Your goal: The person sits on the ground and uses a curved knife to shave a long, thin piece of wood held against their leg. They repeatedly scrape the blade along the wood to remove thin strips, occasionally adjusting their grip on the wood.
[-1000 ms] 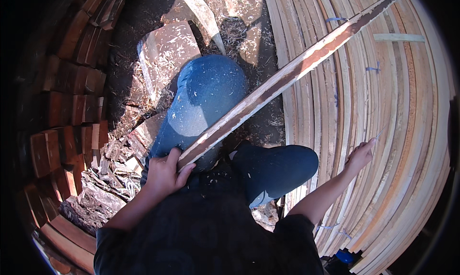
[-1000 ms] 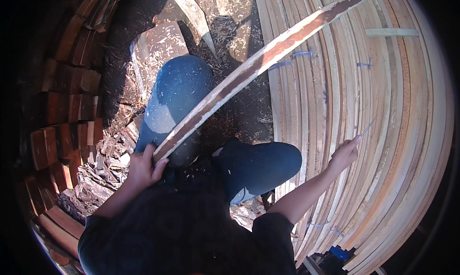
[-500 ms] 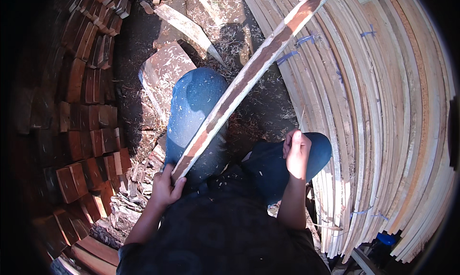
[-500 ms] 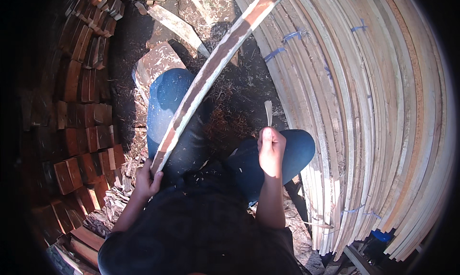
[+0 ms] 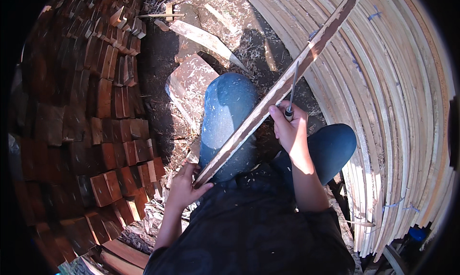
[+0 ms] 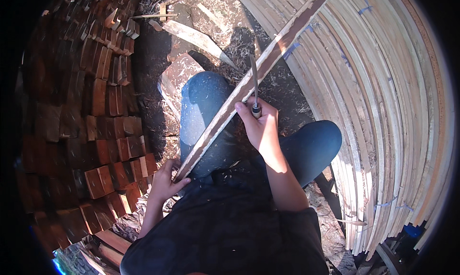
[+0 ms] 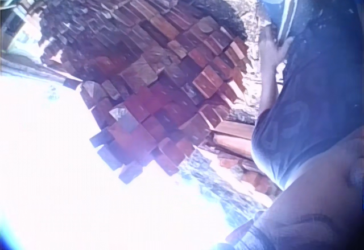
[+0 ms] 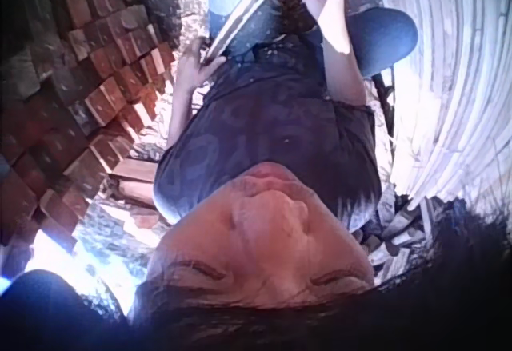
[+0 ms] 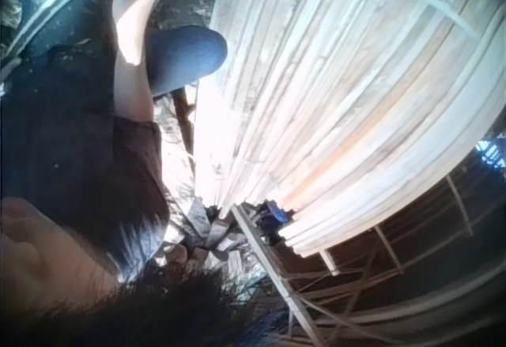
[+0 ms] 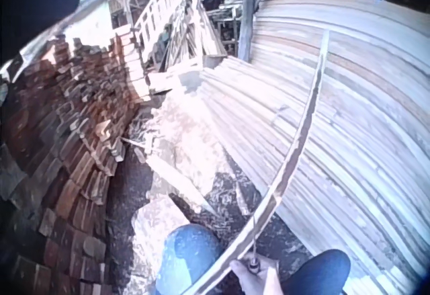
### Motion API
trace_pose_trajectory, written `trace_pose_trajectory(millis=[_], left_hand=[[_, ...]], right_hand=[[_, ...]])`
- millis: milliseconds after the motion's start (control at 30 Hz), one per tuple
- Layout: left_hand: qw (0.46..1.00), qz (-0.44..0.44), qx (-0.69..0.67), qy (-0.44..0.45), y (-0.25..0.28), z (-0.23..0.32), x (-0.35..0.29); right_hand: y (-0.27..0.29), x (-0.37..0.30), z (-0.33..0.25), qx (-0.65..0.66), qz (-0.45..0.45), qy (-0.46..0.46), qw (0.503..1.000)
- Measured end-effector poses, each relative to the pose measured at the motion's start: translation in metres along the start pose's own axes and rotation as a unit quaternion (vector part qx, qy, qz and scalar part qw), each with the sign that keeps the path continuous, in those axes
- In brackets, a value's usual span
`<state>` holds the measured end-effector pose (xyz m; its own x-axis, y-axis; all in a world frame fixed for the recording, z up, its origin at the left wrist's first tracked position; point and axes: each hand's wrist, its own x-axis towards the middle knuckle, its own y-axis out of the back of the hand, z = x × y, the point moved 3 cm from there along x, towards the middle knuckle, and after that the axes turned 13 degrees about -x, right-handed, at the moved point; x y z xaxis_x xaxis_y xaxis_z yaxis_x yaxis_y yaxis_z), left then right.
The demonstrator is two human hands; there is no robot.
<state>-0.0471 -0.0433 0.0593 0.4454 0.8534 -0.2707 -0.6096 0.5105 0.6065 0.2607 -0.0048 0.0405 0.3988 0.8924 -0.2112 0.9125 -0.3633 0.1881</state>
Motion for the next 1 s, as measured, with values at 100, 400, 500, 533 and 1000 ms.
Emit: trace_pose_trajectory(millis=[100,400,500,533,1000], left_hand=[[1.000,0.014,0.013,-0.008,-0.006,0.025,0.022],[0.995,-0.087,-0.018,-0.034,0.001,0.021,0.053],[0.995,-0.076,-0.034,-0.057,-0.007,0.005,0.051],[0.996,-0.067,-0.045,-0.049,-0.010,0.003,0.050],[0.990,-0.006,-0.140,-0.016,-0.034,0.054,0.061]], right_hand=[[-0.004,-0.002,-0.009,0.006,0.015,0.024,1.000],[0.000,-0.010,-0.025,0.034,-0.038,0.091,0.995],[0.008,-0.028,-0.010,-0.120,-0.080,0.084,0.986],[0.009,-0.035,-0.008,-0.172,-0.086,0.084,0.978],[0.016,-0.058,-0.010,-0.391,-0.005,0.185,0.902]])
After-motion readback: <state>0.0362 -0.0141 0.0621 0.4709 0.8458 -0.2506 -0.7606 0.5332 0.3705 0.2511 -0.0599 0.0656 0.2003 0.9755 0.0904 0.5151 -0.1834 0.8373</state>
